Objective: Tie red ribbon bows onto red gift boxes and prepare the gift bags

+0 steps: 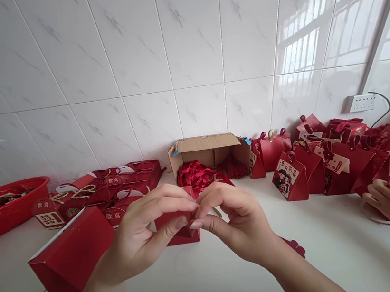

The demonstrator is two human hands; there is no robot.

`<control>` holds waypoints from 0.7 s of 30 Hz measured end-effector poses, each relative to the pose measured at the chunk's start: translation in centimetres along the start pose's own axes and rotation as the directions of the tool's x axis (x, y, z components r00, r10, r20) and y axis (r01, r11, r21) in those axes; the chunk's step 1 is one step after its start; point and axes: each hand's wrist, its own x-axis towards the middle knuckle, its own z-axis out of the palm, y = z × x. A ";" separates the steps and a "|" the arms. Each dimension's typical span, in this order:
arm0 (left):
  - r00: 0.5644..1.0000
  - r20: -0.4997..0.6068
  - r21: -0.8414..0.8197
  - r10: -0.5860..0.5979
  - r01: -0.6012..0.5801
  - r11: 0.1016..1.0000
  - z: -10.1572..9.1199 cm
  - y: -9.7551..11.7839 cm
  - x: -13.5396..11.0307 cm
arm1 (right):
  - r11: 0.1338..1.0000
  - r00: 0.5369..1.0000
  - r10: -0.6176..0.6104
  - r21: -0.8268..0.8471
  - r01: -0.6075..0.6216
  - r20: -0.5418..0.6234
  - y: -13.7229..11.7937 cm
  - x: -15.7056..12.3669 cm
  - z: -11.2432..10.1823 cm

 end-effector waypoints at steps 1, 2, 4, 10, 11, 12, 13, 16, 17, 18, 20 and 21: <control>1.000 0.012 0.000 0.005 -0.005 1.000 -0.1 0.0 0.1 | 1.000 1.000 -0.004 -0.004 0.004 0.010 0.0 0.0 0.0; 1.000 0.024 0.001 0.011 -0.011 1.000 -0.1 0.0 0.1 | 1.000 1.000 -0.010 -0.008 0.010 0.023 -0.1 0.1 0.0; 0.999 0.037 0.003 0.027 -0.027 1.000 -0.2 0.0 0.2 | 1.000 0.998 -0.025 -0.010 0.026 0.052 -0.2 0.2 0.0; 0.998 0.031 -0.062 0.050 -0.048 0.997 -0.5 0.5 0.2 | 0.997 0.978 -0.065 0.057 0.055 0.196 -1.0 0.3 -0.3; 0.998 0.029 -0.068 0.047 -0.045 0.997 -0.6 0.6 0.2 | 0.997 0.974 -0.061 0.062 0.048 0.217 -1.2 0.3 -0.4; 0.998 0.028 -0.069 0.047 -0.045 0.997 -0.6 0.6 0.3 | 0.997 0.971 -0.054 0.061 0.041 0.232 -1.3 0.3 -0.5; 0.998 0.028 -0.065 0.048 -0.046 0.997 -0.7 0.7 0.3 | 0.998 0.969 -0.045 0.057 0.032 0.243 -1.4 0.3 -0.5; 0.997 0.034 -0.060 0.072 -0.070 0.996 -0.8 0.7 0.4 | 0.998 0.966 -0.035 0.057 0.021 0.258 -1.4 0.3 -0.6; 0.996 0.032 -0.060 0.083 -0.081 0.995 -0.8 0.7 0.5 | 0.998 0.965 -0.039 0.058 0.025 0.260 -1.4 0.3 -0.6; 0.995 0.026 -0.058 0.092 -0.090 0.994 -0.8 0.6 0.5 | 0.998 0.965 -0.044 0.055 0.031 0.260 -1.4 0.3 -0.6; 0.994 0.011 -0.050 0.107 -0.106 0.993 -0.7 0.6 0.4 | 0.998 0.966 -0.061 0.043 0.052 0.253 -1.3 0.4 -0.6; 0.994 0.005 -0.038 0.114 -0.113 0.993 -0.6 0.5 0.4 | 0.997 0.966 -0.070 0.035 0.063 0.247 -1.3 0.4 -0.6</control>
